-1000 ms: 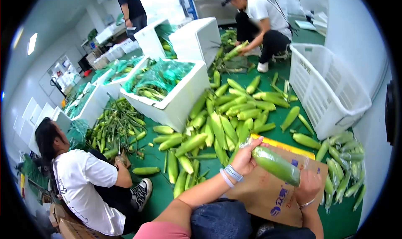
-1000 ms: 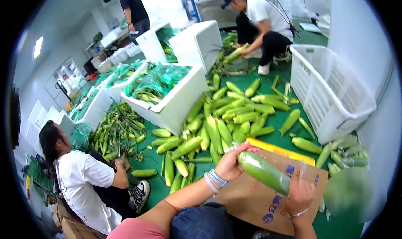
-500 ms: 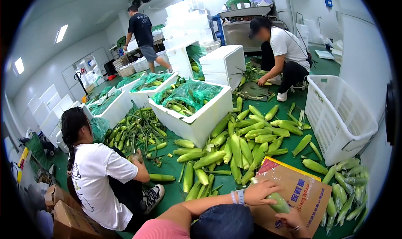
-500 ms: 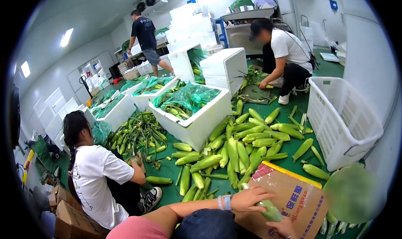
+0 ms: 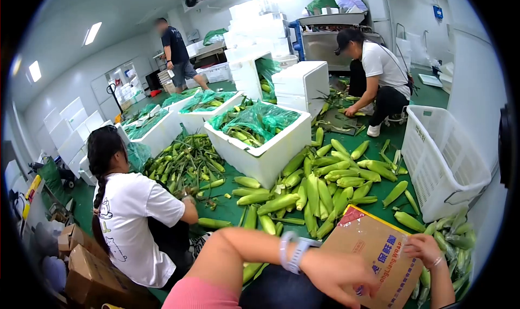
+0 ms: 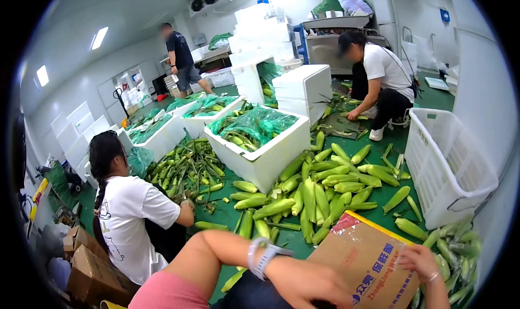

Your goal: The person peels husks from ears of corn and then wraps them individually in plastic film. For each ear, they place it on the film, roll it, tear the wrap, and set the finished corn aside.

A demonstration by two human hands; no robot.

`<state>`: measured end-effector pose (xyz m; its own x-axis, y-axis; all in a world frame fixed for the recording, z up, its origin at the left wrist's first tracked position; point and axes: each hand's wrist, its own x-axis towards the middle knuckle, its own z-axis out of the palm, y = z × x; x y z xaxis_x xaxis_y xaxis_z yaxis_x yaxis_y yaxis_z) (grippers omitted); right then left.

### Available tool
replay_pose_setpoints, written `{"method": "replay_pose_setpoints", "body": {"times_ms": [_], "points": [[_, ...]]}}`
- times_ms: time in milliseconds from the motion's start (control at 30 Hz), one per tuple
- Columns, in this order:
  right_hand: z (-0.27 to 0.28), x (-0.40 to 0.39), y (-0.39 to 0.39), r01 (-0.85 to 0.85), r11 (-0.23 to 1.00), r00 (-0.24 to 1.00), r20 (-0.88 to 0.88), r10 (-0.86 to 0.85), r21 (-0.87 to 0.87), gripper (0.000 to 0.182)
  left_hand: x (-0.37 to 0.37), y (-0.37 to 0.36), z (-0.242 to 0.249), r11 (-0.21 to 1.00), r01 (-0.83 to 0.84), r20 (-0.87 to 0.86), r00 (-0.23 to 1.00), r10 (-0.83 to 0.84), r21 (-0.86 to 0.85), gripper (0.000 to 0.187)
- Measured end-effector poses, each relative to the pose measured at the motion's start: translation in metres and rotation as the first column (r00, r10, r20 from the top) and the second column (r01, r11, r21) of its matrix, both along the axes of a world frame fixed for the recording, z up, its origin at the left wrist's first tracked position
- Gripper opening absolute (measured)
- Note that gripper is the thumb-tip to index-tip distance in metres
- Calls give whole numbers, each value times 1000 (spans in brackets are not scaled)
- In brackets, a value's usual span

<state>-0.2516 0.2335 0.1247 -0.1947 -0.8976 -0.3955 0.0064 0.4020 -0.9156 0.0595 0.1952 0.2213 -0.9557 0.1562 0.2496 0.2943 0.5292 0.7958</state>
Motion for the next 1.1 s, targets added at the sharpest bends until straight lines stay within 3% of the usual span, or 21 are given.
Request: {"method": "replay_pose_setpoints", "body": {"times_ms": [33, 100, 167, 200, 233, 300, 333, 400, 533, 600, 700, 867, 933, 1000, 1100], "points": [[17, 30, -7, -218, 976, 974, -69, 216, -26, 23, -11, 9, 6, 979, 181, 12, 983, -181, -91, 28], [59, 94, -10, -529, 841, 828, -283, 484, -109, 24, -32, 32, 9, 951, 256, 85, 966, -245, -173, 27], [89, 148, -7, -651, 676, 755, -388, 528, -346, 21, -52, 60, 3, 852, 422, 234, 902, -362, -309, 31], [111, 171, -6, -737, 557, 669, -535, 517, -384, 19, -59, 69, 0, 784, 503, 312, 859, -407, -364, 34], [128, 190, -2, -815, 429, 571, -668, 477, -390, 17, -65, 77, -3, 788, 496, 311, 863, -399, -364, 34], [134, 221, 4, -885, 59, 464, -866, 188, -461, 14, -74, 85, -7, 705, 508, 247, 860, -446, -494, 25], [119, 237, 6, -884, -55, 459, -884, 91, -464, 17, -76, 84, -10, 705, 487, 210, 869, -447, -515, 25], [110, 250, 5, -971, -236, 53, -996, -65, -36, 20, -78, 74, -11, 793, 392, 85, 912, -401, -466, 24], [120, 251, 2, -978, -205, 23, -991, 135, -51, 21, -85, 59, -14, 964, 189, -204, 952, -227, -187, 23], [123, 248, -6, -962, -250, 37, -959, 282, -111, 23, -80, 58, -12, 989, 136, -296, 944, -149, -62, 22], [127, 245, -7, -969, -244, -46, -943, 331, -39, 24, -84, 64, -13, 989, 131, -389, 916, -96, 63, 22], [131, 245, -12, -944, -327, -99, -904, 416, -47, 25, -93, 75, -13, 981, 137, -487, 872, -52, 140, 21], [138, 246, -17, -938, -343, -188, -752, 631, -53, 27, -94, 76, -10, 980, 118, -504, 863, -21, 161, 21], [136, 249, -25, -924, -376, -220, -713, 666, -66, 28, -98, 79, -4, 975, 77, -618, 783, 69, 206, 19], [136, 257, -31, -899, -435, -299, -665, 684, -44, 29, -108, 78, -8, 997, 53, -731, 683, 1, 51, 19]]}}
